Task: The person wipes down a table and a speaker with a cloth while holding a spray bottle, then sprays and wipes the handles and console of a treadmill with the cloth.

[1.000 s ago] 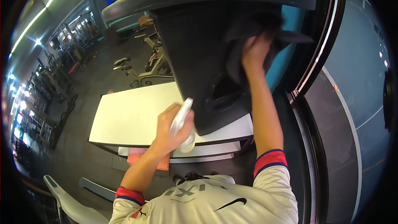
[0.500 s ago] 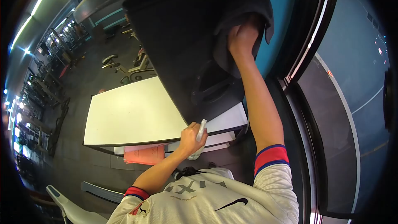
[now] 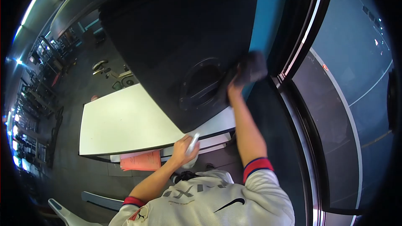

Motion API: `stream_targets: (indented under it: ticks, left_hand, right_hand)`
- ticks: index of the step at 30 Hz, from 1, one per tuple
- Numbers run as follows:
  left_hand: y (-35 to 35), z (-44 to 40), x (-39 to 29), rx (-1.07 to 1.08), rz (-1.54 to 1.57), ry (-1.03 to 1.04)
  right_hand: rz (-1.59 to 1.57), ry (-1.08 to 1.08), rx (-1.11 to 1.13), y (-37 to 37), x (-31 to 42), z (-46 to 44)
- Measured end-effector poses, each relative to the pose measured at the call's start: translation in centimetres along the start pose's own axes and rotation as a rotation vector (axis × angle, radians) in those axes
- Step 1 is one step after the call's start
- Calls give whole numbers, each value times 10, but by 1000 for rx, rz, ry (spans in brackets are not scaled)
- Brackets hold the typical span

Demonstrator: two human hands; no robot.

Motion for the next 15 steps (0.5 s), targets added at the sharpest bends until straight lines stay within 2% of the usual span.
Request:
stream_targets:
  ticks: [2,3,4,5,6,7,10,12,14,15]
  left_hand:
    - [-11,27,15,19,-4,-42]
    - [-20,36,12,17,15,-121]
    - [-30,41,6,-7,-5,-146]
    - [-37,49,9,-46,-10,-167]
    - [-43,59,18,-71,-15,-185]
    - [-48,67,25,-83,-23,-225]
    - [-67,84,32,-193,-35,-261]
    - [-73,95,36,-243,-53,-272]
    - [-83,107,45,-231,-101,-288]
    - [-85,113,51,-285,-67,-285]
  right_hand:
    - [250,161,193,42,-27,135]
    - [394,92,405,34,8,194]
    - [12,215,405,30,21,245]
    - [-140,427,336,24,49,277]
    - [18,237,378,-3,85,279]
    - [-98,5,316,-5,99,275]
    - [21,284,743,24,48,224]
    - [-136,418,564,30,23,182]
    - [-114,398,357,18,35,177]
    - [-13,297,234,9,59,187]
Point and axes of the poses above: each hand's wrist, its own z-axis away from the middle knuckle, its own y-axis out of the palm, x = y × z, the point moved 8 cm from there along -z, towards the middle knuckle, and after that the axes turned 9 degrees about z, right-handed, at the moved point
